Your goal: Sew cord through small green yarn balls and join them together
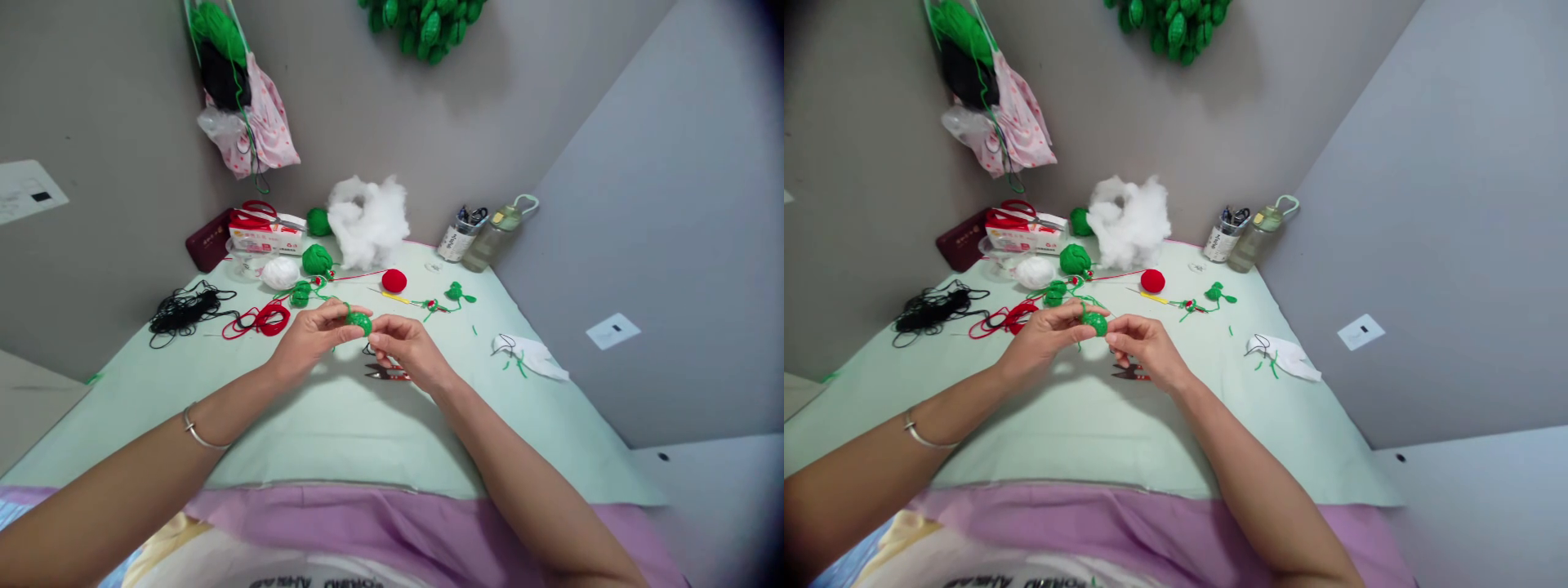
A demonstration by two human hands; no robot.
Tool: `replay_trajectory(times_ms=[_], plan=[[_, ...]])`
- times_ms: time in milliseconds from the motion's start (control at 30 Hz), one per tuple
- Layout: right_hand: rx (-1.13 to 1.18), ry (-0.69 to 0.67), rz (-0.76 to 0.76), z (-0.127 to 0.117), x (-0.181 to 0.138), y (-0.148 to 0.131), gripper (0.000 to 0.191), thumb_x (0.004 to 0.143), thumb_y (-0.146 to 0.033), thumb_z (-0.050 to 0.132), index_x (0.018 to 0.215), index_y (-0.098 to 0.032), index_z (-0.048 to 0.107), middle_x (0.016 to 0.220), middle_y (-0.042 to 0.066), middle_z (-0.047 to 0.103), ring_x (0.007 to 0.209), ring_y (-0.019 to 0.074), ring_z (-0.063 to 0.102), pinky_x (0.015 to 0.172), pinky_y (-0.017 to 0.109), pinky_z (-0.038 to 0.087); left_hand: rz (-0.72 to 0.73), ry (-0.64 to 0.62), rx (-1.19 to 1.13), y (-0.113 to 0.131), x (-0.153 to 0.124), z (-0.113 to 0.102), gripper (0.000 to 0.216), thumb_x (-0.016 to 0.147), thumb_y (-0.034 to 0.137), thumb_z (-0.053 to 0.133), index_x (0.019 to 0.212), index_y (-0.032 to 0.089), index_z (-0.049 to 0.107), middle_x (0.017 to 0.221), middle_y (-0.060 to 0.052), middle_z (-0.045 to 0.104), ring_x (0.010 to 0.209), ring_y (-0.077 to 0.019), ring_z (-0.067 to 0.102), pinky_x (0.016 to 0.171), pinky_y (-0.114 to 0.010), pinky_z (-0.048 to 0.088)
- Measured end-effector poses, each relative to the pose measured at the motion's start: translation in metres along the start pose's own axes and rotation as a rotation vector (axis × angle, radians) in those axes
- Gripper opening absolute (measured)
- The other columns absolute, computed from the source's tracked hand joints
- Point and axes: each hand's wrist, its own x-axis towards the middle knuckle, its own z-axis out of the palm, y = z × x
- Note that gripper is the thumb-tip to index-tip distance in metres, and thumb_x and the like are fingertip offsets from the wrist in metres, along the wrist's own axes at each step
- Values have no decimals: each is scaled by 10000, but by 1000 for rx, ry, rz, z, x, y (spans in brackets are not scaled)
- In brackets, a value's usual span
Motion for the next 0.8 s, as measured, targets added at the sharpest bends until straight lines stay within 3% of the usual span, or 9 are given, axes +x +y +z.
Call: replay_trajectory(times_ms=[100,267,400,533,667,800], plan=[[-16,38,-3,4,-1,-2,305,711,-395,816,815,-165,647,633,-42,581,506,78,503,518,238,408,6,26,30,1,0,2,239,724,355,819,922,223,799,840,-15,547,877,-186,536,816,-306,440],[-81,68,6,5,-5,-7,301,739,-404,790,839,-164,639,646,-36,600,525,86,528,552,244,429,26,34,92,-5,0,2,238,731,363,817,940,248,804,794,1,472,782,-163,452,726,-287,382],[-149,35,15,4,-7,-10,236,792,-371,729,852,-164,634,691,-23,608,565,98,565,595,261,474,20,50,153,-6,0,2,226,721,361,823,923,262,809,748,16,394,723,-157,400,675,-290,341],[-231,-3,36,5,-10,-14,175,834,-331,665,864,-162,633,750,-4,621,613,114,610,647,281,519,7,30,189,-3,0,3,214,719,370,815,900,255,809,742,15,408,715,-161,406,678,-298,351],[-228,-19,60,5,-12,-14,181,832,-277,637,983,-177,632,800,4,626,684,142,649,694,310,556,15,14,233,-3,1,3,210,721,376,804,889,250,809,727,18,402,704,-160,405,701,-303,361],[-143,-45,83,4,-13,-13,354,808,-229,644,1157,-195,596,802,-6,624,738,163,675,738,339,577,18,-10,244,-6,3,2,217,730,390,792,892,245,807,721,22,391,691,-153,402,686,-297,350]])
